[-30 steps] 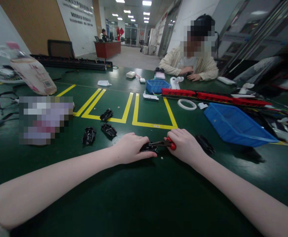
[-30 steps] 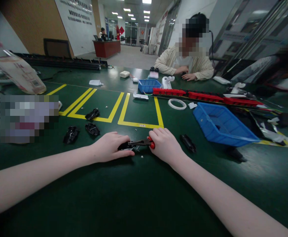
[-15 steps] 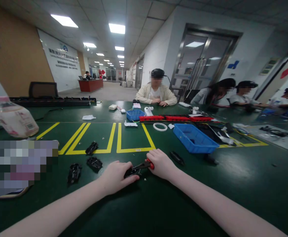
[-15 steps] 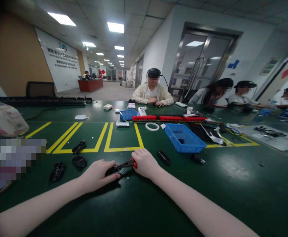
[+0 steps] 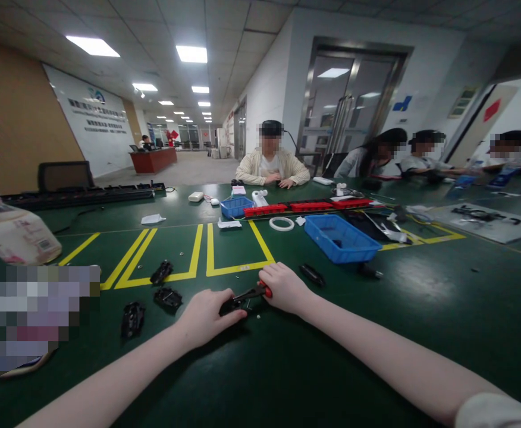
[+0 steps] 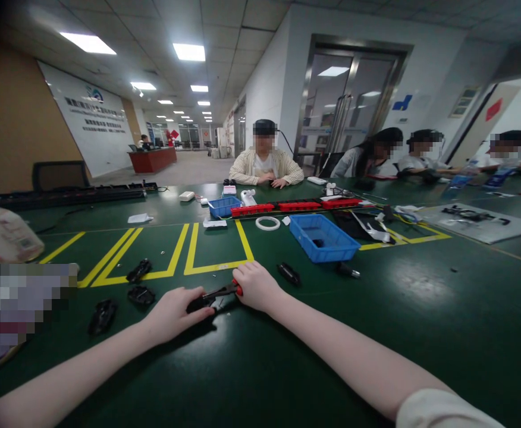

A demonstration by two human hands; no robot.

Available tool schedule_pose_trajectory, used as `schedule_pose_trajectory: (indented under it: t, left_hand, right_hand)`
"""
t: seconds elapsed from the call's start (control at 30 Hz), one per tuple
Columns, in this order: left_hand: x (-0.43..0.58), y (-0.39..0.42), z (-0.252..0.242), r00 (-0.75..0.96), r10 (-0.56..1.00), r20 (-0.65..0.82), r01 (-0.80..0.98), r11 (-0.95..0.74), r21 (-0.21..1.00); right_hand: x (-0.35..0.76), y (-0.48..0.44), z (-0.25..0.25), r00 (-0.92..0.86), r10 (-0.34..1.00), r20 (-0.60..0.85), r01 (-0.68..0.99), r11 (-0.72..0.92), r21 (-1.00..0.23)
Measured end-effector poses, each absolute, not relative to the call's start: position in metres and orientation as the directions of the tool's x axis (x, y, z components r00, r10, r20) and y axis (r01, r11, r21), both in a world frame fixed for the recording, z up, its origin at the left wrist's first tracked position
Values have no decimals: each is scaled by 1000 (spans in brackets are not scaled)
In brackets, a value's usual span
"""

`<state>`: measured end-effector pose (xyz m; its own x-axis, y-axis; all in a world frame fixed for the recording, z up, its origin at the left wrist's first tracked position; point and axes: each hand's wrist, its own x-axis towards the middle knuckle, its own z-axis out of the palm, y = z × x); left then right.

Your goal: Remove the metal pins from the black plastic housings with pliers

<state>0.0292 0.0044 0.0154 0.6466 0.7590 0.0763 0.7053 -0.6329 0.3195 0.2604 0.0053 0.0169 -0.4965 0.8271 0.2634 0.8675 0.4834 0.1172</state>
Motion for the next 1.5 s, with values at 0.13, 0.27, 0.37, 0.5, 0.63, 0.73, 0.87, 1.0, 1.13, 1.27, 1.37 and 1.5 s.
schedule_pose_trajectory:
  t: [0.13,0.27,0.37,0.5,0.63,0.73,0.87,1.0,1.13,1.27,1.37,1.5]
  left_hand:
    - [30,4,13,647,753,121,720,-656,225]
    - [29,3,9,652,736,182,720,-676,155]
    - [28,4,7,661,724,198,714,-688,134]
    - [26,6,8,667,735,123,709,-676,201]
    - [26,7,10,682,728,76,697,-677,237]
    - [26,6,11,696,715,75,682,-690,242]
    - [26,7,11,713,696,84,658,-705,263]
    - [25,7,10,713,693,103,646,-708,285]
    - [25,8,11,712,692,118,648,-713,269]
    - [24,9,11,723,681,112,637,-721,273]
    - [24,9,11,728,678,107,631,-722,282]
    - [23,8,13,728,677,111,630,-723,284]
  right_hand:
    - [260,6,17,-504,826,251,863,494,107]
    - [260,8,16,-505,829,242,862,498,94]
    - [260,9,15,-508,829,235,860,503,85]
    - [261,10,14,-519,823,230,853,516,76]
    - [262,10,15,-532,814,232,844,531,73]
    - [262,11,15,-547,805,230,835,546,73]
    - [262,11,14,-551,801,233,832,550,77]
    - [262,11,14,-528,813,245,846,528,70]
    - [262,11,16,-548,803,236,834,547,74]
    - [259,11,17,-577,785,226,815,571,99]
    - [258,10,18,-577,785,225,816,566,118]
    - [257,8,19,-570,790,225,821,552,143]
